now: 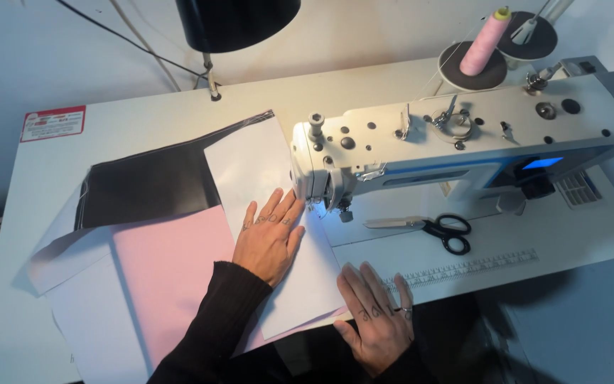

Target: Sewing and trimming material using an industrial sewing machine and scissors.

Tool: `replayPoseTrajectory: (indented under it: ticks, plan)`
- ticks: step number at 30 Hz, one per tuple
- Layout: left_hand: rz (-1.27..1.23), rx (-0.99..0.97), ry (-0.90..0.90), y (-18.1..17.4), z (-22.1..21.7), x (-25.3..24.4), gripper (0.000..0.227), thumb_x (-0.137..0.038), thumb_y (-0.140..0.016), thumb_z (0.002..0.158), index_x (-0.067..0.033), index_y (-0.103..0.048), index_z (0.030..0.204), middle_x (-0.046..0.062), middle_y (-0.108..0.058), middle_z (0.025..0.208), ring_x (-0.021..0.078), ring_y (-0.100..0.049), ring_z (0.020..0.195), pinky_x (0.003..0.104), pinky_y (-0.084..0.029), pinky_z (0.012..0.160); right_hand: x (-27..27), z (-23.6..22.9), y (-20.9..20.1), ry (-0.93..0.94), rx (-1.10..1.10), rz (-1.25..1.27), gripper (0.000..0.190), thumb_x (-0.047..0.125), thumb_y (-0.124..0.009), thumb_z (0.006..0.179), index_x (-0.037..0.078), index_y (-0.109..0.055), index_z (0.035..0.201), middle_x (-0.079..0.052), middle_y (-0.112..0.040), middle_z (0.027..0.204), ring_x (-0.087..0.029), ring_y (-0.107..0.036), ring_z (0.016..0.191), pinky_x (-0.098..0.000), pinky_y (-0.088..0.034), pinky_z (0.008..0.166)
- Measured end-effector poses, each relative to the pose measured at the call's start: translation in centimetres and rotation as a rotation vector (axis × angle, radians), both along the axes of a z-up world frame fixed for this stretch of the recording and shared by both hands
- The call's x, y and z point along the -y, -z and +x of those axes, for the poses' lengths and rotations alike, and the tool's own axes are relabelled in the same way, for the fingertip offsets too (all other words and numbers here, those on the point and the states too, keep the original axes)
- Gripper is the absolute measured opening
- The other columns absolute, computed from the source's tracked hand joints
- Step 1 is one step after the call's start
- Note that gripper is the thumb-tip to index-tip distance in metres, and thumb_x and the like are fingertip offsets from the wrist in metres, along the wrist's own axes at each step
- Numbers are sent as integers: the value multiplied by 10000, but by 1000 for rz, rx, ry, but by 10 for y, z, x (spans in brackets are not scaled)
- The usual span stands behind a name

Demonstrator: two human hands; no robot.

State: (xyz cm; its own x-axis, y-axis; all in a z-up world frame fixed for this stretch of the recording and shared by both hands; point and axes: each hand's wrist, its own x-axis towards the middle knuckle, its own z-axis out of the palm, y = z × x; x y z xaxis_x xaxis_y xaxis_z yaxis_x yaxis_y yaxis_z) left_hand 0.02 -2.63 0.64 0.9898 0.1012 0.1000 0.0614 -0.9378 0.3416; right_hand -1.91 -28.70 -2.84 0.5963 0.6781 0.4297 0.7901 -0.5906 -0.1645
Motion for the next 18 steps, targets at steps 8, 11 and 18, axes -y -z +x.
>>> replayPoseTrajectory:
  ticks: [8,11,18]
  plan:
    - [-29,104,43,-6,0,-1,546,-322,-496,999,-122,-440,1504,74,-403,1599,311,-320,1486,586,-223,1182,1,-7,1,2,80,31,586,520,-442,1027,138,-534,1463,-46,-531,1519,-266,-464,1427,-616,-243,1154]
    - [-45,44,-11,-4,0,-6,525,-283,-514,968,-146,-475,1473,73,-445,1556,297,-356,1463,585,-239,1167,7,-9,5,-21,66,43,567,499,-430,1029,147,-541,1459,-30,-541,1512,-252,-479,1411,-564,-253,1136]
    - [-36,175,147,11,54,-52,314,-192,-592,961,-192,-656,1268,21,-591,1421,266,-487,1367,621,-225,1115,11,-9,12,-34,51,76,538,464,-416,1054,154,-552,1473,-16,-543,1526,-239,-467,1437,-485,-283,1137]
